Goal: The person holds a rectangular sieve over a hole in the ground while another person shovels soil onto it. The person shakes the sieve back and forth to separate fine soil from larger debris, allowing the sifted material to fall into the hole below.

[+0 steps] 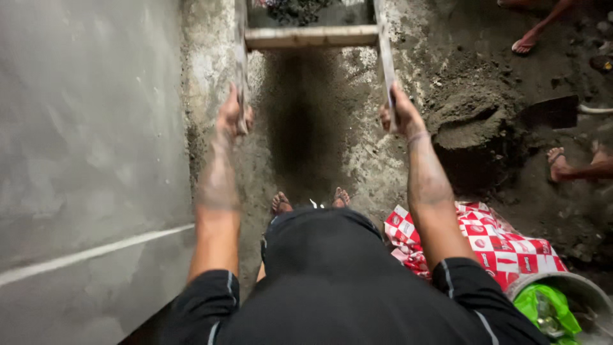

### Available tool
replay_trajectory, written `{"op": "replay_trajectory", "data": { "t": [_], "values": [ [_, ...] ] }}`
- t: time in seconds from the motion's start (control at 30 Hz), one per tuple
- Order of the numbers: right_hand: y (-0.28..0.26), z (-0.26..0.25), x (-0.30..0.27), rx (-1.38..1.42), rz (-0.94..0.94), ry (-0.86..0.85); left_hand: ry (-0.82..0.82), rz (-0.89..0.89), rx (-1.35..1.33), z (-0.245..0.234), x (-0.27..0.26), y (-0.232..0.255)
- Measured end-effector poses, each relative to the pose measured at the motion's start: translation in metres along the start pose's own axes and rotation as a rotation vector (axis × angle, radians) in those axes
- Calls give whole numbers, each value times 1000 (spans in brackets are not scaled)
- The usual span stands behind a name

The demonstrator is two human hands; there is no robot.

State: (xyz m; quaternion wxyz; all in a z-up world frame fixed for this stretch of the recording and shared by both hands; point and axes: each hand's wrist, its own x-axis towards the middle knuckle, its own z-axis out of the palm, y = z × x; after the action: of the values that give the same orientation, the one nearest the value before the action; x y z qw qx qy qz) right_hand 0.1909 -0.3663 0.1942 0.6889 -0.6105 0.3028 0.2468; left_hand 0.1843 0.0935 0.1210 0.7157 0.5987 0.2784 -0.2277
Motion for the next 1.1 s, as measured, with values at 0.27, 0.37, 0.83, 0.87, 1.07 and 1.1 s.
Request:
{"op": "replay_trajectory", "data": {
  "t": [0.27,0.37,0.83,0.87,1.07,1.1],
  "values": [
    [309,-84,-1,61,129,147,123,-201,337,9,-105,-231],
    [366,-94,-2,172,77,165,184,-186,69,3,-120,-275],
    [-36,29,-40,-135,-67,12,-35,224,75,-19,70,-40],
    [-37,27,-35,-86,-17,-8,28,206,14,-13,52,-26],
    [205,-67,39,-251,42,175,200,-98,96,-4,-44,-191],
    [245,-69,32,-186,148,234,224,-212,93,-5,-51,-236]
  ]
}}
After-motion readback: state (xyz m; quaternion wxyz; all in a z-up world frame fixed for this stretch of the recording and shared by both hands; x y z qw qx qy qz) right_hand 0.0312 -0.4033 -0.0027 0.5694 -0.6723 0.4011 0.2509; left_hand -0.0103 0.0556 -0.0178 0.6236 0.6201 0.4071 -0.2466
